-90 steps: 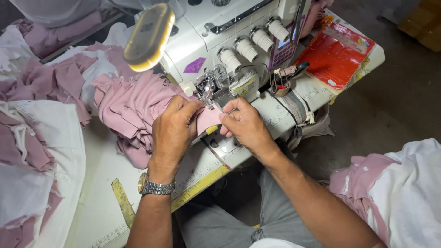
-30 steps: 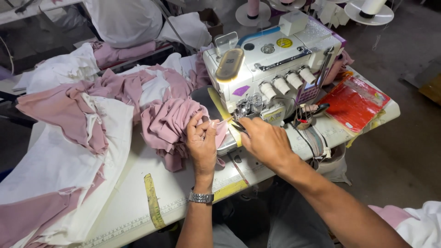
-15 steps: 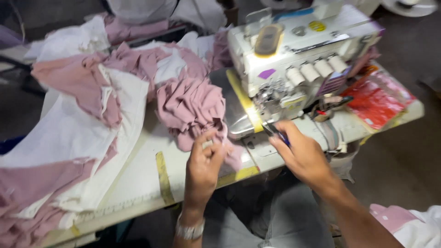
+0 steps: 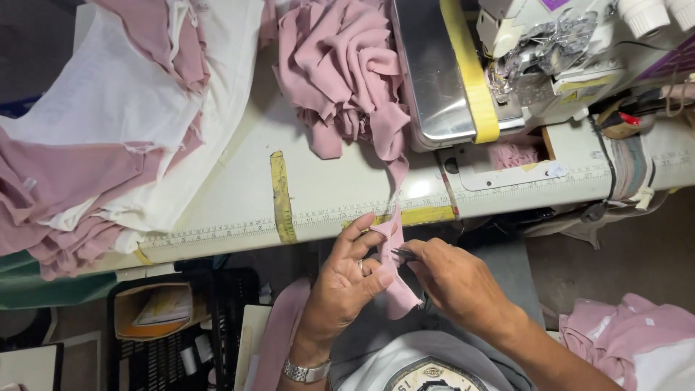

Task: Trimming excess fabric and loose threads from sewn garment pieces using hand snips at a sewing workstation.

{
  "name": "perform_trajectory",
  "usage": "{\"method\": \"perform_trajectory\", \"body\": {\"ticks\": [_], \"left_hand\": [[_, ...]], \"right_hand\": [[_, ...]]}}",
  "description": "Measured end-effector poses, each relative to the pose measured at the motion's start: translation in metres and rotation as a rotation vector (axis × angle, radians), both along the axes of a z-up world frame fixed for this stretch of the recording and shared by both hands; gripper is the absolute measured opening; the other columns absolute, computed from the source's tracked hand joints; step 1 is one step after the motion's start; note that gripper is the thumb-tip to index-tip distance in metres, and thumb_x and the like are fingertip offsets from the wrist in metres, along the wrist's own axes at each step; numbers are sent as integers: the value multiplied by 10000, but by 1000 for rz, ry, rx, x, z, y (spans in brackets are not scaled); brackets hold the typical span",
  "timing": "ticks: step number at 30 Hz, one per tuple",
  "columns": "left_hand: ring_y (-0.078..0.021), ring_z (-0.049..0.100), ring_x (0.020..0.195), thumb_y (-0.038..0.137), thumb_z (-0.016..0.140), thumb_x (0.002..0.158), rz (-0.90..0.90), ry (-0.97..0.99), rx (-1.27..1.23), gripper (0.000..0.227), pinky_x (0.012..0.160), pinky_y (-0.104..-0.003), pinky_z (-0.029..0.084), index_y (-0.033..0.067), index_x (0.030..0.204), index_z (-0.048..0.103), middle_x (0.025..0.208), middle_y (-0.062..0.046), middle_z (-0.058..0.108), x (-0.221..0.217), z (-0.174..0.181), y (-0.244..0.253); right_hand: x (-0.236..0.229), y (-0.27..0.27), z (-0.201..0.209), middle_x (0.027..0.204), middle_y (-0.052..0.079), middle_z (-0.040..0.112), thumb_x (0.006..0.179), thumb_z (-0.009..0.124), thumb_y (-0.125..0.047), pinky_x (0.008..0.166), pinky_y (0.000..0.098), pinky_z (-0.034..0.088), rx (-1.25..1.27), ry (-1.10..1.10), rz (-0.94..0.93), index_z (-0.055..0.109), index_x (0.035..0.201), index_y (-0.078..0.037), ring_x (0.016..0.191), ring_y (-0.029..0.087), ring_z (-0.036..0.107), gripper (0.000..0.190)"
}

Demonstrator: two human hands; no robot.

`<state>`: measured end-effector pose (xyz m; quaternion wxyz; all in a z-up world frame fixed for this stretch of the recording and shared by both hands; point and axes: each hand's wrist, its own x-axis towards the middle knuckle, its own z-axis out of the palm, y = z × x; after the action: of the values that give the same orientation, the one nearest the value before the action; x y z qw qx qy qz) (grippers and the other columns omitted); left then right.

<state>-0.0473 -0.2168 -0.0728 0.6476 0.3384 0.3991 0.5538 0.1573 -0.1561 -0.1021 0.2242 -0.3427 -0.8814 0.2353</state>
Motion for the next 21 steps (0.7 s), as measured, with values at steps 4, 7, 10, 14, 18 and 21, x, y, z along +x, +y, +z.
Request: {"method": "perform_trajectory", "body": {"ticks": [4, 7, 10, 14, 18, 21], "left_hand": [[-99, 603, 819, 85, 713, 915, -26, 32, -9, 780, 863, -257, 559, 113, 1579, 306, 1369, -197, 551, 7, -2, 1], [-205, 650, 1112, 56, 682, 913, -15, 228, -23, 763, 959, -306, 579, 174, 1570, 313, 1438, -254, 538, 14, 3, 3], [-91, 700, 841, 76, 668, 932, 46, 594, -14, 593, 731, -226, 555, 125, 1497, 495, 984, -30, 785, 20, 1, 10], [-246, 692, 1061, -50, 679, 898, 262, 843, 358, 262, 963, -297, 600, 36, 1140, 729, 1132, -119, 686, 19, -19, 14], [-310, 580, 1272, -132, 682, 836, 419, 894, 403, 300, 1127, -389, 513, 55, 1069, 705, 1302, -168, 561, 4, -23, -1], [-353, 548, 1327, -99, 693, 856, 364, 902, 456, 255, 1196, -474, 460, 43, 1067, 664, 1304, -175, 581, -2, -17, -6]], "right_hand": [[-7, 6, 24, 911, 64, 616, 1026, 565, -77, 615, 370, 504, 168, 176, 63, 543, 1239, -38, 678, 226, 565, 218], [-6, 7, 30, 972, 67, 676, 1004, 597, -83, 668, 340, 544, 122, 212, 56, 583, 1172, -42, 717, 208, 638, 174], [-4, 5, 29, 856, 39, 633, 997, 608, -104, 581, 302, 533, 64, 197, 52, 605, 1094, -68, 629, 166, 591, 103], [5, 7, 24, 854, 46, 661, 1005, 574, -148, 605, 277, 557, -32, 239, -42, 667, 1133, -62, 668, 153, 622, 179], [16, 23, 26, 1044, 72, 759, 987, 620, -188, 812, 335, 568, 37, 39, -203, 705, 1146, -64, 901, 210, 737, 219], [8, 27, -3, 1076, 55, 767, 964, 645, -286, 650, 387, 622, -12, -98, -109, 684, 1181, -100, 777, 216, 754, 288]]}}
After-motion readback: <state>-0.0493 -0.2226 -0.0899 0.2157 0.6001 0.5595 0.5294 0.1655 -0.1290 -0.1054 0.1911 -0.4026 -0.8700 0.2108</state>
